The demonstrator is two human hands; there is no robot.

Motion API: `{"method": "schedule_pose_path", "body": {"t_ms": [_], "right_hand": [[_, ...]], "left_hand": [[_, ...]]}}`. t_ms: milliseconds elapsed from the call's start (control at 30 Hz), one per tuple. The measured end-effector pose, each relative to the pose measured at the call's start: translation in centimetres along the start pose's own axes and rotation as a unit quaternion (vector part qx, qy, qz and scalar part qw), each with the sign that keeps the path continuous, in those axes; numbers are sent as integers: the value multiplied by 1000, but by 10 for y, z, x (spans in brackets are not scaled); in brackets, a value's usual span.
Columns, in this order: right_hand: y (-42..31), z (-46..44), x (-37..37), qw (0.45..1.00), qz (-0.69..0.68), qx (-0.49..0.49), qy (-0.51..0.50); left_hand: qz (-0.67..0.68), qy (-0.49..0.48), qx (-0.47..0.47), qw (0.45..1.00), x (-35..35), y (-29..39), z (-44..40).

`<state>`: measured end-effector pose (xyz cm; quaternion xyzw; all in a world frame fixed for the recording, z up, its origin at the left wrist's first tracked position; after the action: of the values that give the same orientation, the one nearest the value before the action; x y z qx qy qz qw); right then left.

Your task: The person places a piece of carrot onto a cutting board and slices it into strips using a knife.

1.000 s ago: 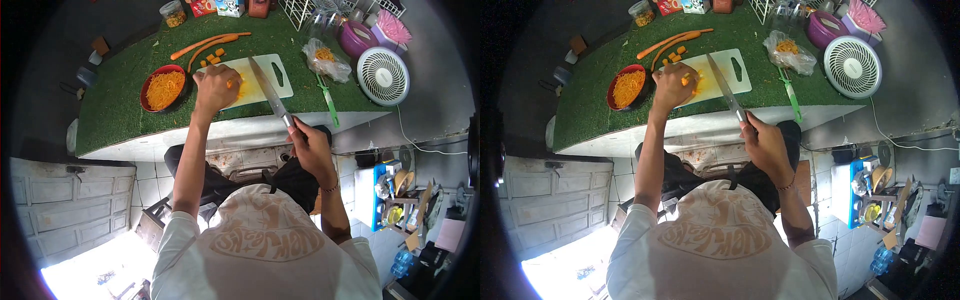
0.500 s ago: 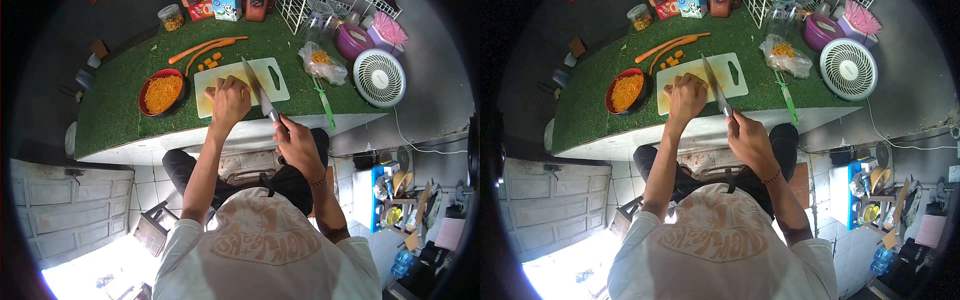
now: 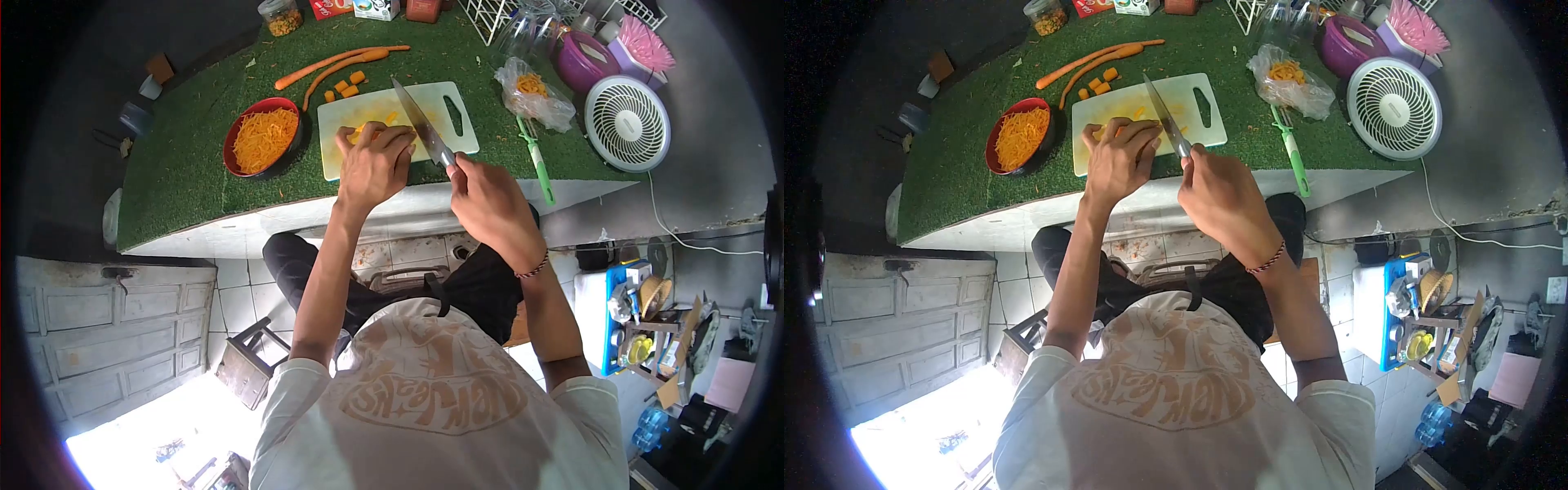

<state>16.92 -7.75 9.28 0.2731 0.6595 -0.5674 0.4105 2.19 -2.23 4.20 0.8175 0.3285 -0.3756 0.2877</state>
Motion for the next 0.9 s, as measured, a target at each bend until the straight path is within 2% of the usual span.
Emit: {"method": "schedule_pose_path", "body": {"t_ms": [167,367,467,567,700,800,900], "right_hand": [[-12,5,4,996,66,-51,13],[-15,24,14,998,45,-17,47],[-8,27,33,994,76,-5,76],[-8,13,36,986,90,-23,139],[6,-24,27,998,51,8,39],[1,-25,19,996,55,-53,54],[-2,-16,23,999,49,-8,24]], "left_hand": [[6,4,-1,1000,0,-1,2],[6,-9,-4,1000,0,-1,3],[11,-13,-13,1000,-1,-1,2],[16,-3,-15,1000,-2,-1,2],[14,-3,-15,1000,-2,-2,3],[5,-3,-15,1000,-2,-2,3],[6,0,-15,1000,-2,-2,3]]}}
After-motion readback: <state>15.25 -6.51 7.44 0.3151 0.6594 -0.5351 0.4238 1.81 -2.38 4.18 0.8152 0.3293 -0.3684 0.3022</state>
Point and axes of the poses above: each hand's wrist, its own z-axis away from the middle knuckle, its own x-axis out of the palm, y = z × x, the point moved 8 cm from there along -z, towards the middle knuckle, and after that the axes turned 7 degrees about -y, right-handed, at the moved point
